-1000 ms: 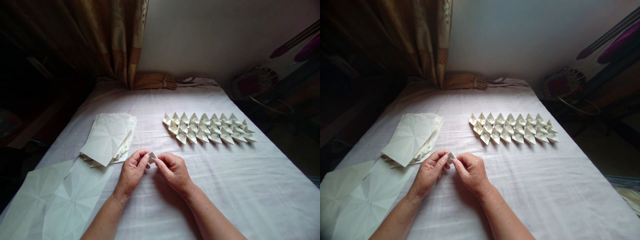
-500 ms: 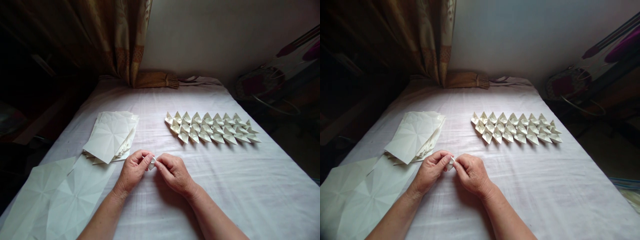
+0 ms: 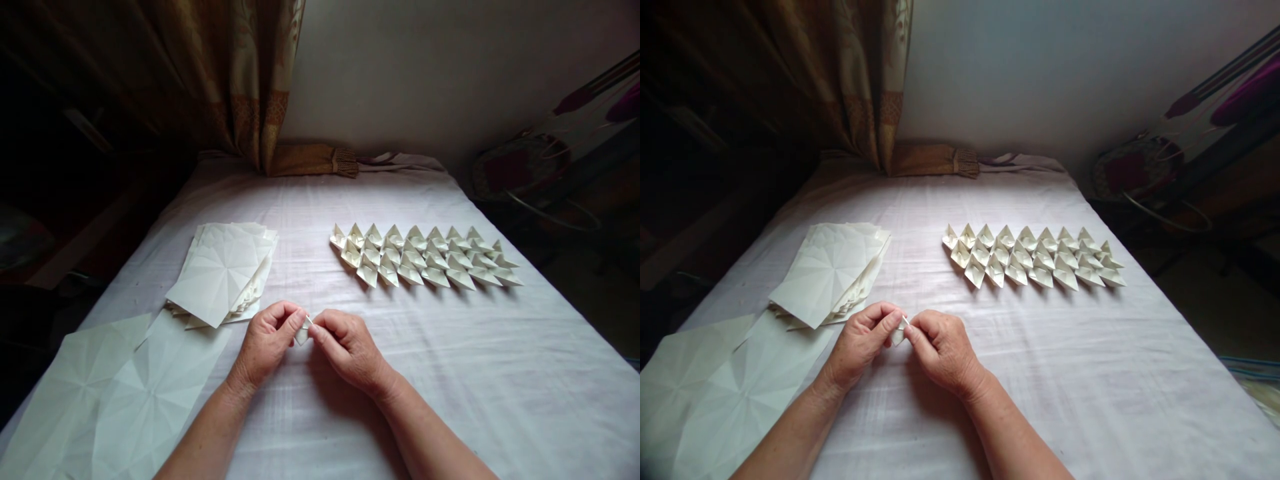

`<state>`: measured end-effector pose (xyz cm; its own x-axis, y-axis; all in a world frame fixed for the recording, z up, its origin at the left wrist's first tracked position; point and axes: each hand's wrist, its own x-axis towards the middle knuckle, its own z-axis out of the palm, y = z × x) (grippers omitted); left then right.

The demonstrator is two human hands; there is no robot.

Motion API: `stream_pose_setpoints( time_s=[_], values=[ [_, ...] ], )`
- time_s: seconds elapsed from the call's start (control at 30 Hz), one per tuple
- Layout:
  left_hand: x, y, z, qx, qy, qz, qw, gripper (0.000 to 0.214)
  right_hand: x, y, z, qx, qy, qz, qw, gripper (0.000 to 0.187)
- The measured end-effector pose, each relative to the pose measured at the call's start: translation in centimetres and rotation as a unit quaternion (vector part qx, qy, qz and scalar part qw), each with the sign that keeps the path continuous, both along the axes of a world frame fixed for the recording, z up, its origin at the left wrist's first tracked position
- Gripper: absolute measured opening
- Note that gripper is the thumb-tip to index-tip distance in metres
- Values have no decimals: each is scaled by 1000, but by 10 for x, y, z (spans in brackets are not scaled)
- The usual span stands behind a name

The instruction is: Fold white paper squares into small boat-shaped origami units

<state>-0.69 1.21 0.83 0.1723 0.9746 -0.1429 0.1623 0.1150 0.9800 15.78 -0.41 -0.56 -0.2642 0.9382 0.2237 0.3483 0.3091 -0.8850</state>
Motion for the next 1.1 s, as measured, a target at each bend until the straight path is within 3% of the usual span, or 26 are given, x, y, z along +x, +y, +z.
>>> stream_pose_setpoints(
  time_s=[0.2, 0.47, 0.8, 0.97, 1.1],
  values=[
    [-2, 0, 3, -7, 18, -7, 1000, 32, 1, 1, 0, -19, 31, -26, 999, 28],
    [-4, 1, -4, 13, 6, -1, 1000, 34, -1, 0, 0, -14, -9, -16, 1000, 28],
    [-5, 1, 2, -72, 15, -14, 997, 50, -1, 2, -1, 3, 71, -75, 995, 30],
    [-5, 1, 1, -68, 23, -24, 997, 44, -2, 2, -3, 9, 72, -87, 993, 28],
    [-8, 2, -1, -49, -3, -21, 999, 39, -1, 1, -1, 11, 34, -61, 998, 29]
  ],
)
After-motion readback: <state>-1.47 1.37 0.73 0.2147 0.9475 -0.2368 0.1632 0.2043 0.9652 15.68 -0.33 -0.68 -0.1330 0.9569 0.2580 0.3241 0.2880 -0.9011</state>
